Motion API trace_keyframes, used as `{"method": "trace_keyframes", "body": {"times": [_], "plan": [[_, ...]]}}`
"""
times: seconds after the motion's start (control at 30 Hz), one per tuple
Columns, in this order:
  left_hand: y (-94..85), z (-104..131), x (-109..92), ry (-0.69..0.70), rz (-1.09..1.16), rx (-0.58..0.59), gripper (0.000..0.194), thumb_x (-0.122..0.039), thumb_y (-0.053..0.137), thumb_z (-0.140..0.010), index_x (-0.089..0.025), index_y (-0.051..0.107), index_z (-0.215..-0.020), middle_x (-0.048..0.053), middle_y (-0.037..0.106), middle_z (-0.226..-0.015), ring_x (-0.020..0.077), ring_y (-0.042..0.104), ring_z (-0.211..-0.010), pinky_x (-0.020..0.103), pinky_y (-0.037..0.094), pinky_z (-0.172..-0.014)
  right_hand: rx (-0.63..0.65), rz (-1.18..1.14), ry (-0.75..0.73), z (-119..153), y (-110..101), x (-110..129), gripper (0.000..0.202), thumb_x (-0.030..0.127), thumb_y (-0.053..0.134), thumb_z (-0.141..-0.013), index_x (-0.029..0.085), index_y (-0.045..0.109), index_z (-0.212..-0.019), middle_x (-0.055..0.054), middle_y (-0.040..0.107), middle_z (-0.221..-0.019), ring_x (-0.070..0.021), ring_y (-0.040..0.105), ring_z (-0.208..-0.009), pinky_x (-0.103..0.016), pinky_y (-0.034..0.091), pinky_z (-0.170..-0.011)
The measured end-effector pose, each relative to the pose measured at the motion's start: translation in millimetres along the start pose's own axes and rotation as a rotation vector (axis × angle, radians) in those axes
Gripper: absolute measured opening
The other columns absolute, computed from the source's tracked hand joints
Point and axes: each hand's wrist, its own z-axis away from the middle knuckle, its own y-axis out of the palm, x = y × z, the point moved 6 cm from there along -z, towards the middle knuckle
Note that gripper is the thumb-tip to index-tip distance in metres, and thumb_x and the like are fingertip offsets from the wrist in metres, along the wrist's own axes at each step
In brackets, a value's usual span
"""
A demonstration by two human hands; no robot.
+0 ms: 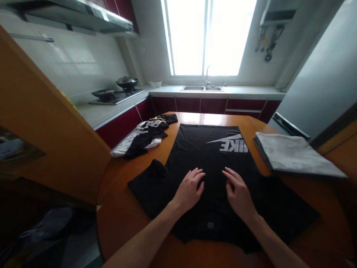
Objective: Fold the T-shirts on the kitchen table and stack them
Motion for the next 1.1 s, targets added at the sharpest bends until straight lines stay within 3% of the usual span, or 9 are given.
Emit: {"method": "trace_keyframes", "body": {"times": [0.43, 0.6, 0.73, 0.8, 0.9, 1.1], "plan": [[3.5, -4, -6, 0.059, -0.036, 0.002, 0.036, -0.019, 0.052, -0.096, -0.021, 0.062, -0.131, 0.008, 0.059, -0.145, 0.0241, 0.048, -0.141, 0.05, 0.034, -0.122, -0.009, 0.01, 0.015, -5, -7, -7, 0.04, 0.022, 0.043, -0.095, 0.018, 0.068, -0.126, -0.012, 0.061, -0.14, -0.0256, 0.055, -0.132, -0.049, 0.042, -0.116], [-4.3, -6, 17, -0.064, -0.136, -0.037, 0.045, -0.026, 0.049, -0.1, -0.021, 0.052, -0.145, 0.009, 0.05, -0.154, 0.0241, 0.04, -0.147, 0.05, 0.028, -0.124, 0.05, 0.07, 0.025, -2, 7, -10, 0.045, 0.027, 0.042, -0.098, 0.015, 0.061, -0.136, -0.014, 0.055, -0.148, -0.0259, 0.048, -0.139, -0.049, 0.039, -0.118], [3.2, -3, 37, -0.146, -0.27, 0.117, 0.061, -0.047, 0.051, -0.1, -0.028, 0.036, -0.157, 0.01, 0.032, -0.165, 0.034, 0.022, -0.154, 0.061, 0.023, -0.121, 0.208, 0.245, 0.069, 8, 28, -13, 0.052, 0.029, 0.045, -0.097, 0.011, 0.054, -0.145, -0.018, 0.043, -0.157, -0.0307, 0.032, -0.15, -0.054, 0.029, -0.121], [3.1, -3, 39, -0.153, -0.314, 0.143, 0.061, -0.051, 0.049, -0.101, -0.029, 0.038, -0.156, 0.009, 0.029, -0.166, 0.0344, 0.019, -0.154, 0.062, 0.02, -0.122, 0.252, 0.293, 0.084, 9, 33, -11, 0.053, 0.029, 0.045, -0.098, 0.011, 0.052, -0.147, -0.018, 0.039, -0.16, -0.0313, 0.028, -0.152, -0.055, 0.026, -0.122], [-4.2, -5, 35, -0.137, -0.339, 0.083, 0.059, -0.051, 0.045, -0.102, -0.029, 0.038, -0.156, 0.008, 0.028, -0.166, 0.0317, 0.019, -0.155, 0.06, 0.019, -0.123, 0.25, 0.297, 0.099, 4, 30, -4, 0.053, 0.028, 0.043, -0.099, 0.011, 0.049, -0.149, -0.018, 0.035, -0.162, -0.0303, 0.025, -0.153, -0.055, 0.025, -0.122], [-5.6, -5, 36, -0.132, -0.354, 0.089, 0.054, -0.043, 0.051, -0.1, -0.022, 0.049, -0.15, 0.011, 0.033, -0.164, 0.032, 0.022, -0.154, 0.06, 0.021, -0.122, 0.219, 0.28, 0.112, -13, 18, 10, 0.049, 0.025, 0.044, -0.098, 0.009, 0.055, -0.143, -0.02, 0.035, -0.161, -0.0323, 0.024, -0.153, -0.054, 0.024, -0.122]]}}
